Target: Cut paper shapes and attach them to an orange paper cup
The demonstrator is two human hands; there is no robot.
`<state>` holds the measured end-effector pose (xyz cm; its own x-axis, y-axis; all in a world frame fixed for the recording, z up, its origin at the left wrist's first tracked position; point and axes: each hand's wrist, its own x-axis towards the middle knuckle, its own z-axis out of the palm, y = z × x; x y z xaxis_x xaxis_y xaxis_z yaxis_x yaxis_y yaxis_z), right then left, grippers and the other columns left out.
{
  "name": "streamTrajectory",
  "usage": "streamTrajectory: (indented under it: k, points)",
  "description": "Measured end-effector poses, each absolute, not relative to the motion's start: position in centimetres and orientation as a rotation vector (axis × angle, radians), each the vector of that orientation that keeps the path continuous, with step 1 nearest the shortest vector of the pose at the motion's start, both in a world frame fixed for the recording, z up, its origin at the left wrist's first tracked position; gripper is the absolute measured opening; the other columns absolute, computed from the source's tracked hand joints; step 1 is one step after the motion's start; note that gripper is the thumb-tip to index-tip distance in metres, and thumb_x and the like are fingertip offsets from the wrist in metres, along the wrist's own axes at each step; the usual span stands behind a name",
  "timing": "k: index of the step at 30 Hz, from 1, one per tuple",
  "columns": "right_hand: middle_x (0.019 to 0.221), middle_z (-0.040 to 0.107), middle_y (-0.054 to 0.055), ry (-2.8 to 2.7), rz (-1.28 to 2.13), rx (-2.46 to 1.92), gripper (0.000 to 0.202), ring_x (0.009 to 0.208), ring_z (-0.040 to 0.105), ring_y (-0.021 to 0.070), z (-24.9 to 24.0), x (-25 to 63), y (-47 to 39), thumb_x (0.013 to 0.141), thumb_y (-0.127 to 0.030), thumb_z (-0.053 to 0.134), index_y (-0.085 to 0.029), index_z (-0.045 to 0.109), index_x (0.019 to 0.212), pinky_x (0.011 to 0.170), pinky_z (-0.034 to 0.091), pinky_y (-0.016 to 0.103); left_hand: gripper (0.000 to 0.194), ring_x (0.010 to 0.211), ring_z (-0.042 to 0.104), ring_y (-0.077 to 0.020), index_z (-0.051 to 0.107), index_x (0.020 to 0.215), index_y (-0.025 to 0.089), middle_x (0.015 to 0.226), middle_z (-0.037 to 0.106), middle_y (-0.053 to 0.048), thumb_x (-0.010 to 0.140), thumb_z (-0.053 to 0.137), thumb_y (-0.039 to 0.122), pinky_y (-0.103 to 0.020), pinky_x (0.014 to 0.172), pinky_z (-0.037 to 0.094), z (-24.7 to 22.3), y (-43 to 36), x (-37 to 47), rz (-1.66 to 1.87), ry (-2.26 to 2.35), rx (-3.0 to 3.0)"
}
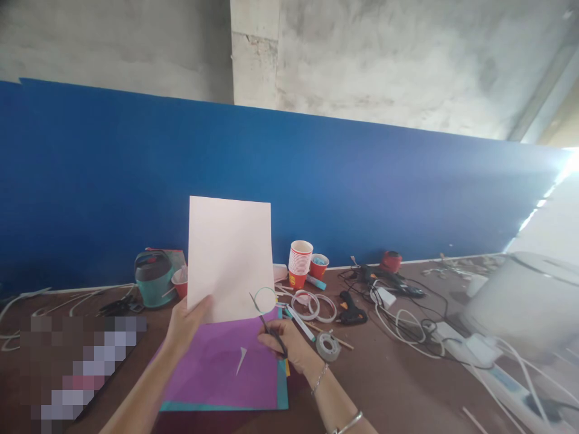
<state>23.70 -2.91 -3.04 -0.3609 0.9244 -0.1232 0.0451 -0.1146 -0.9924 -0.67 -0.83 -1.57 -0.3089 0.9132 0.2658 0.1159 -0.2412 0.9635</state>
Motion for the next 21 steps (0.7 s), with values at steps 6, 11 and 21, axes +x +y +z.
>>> streamTrajectory:
  k: [6,11,21]
  points:
    - [0.048,0.042,-0.007,-1.5,1.451,-1.155,0.036,0.039,0.033,0.0044,-3.66,23.52,-2.66,0.065,-0.045,0.07,-0.012,0.063,0.077,0.037,0.024,0.018,0.042,0.094,0.064,-0.03,0.067,0.1,0.01,0.097,0.071,-0.011,0.071,0.066,0.04,-0.037,0.079,0.05,-1.56,-0.94,-0.44,1.637,1.36,1.244]
    - [0.05,0.047,-0.006,-1.548,1.448,-1.131,0.034,0.04,0.04,0.0054,-3.57,23.59,-2.39,0.069,-0.044,0.067,-0.013,0.062,0.082,0.038,0.028,0.018,0.038,0.093,0.064,-0.0292,0.068,0.098,0.011,0.096,0.071,-0.01,0.07,0.066,0.038,-0.036,0.079,0.05,-1.21,-1.17,-0.21,1.639,1.344,1.257]
    - [0.045,0.047,-0.007,-1.501,1.494,-1.102,0.031,0.038,0.04,0.0053,-3.13,22.97,-1.84,0.07,-0.042,0.066,-0.013,0.061,0.082,0.036,0.025,0.016,0.04,0.087,0.065,-0.0289,0.067,0.096,0.009,0.09,0.071,-0.011,0.071,0.065,0.04,-0.036,0.074,0.051,-1.9,-0.8,-0.61,1.623,1.343,1.271]
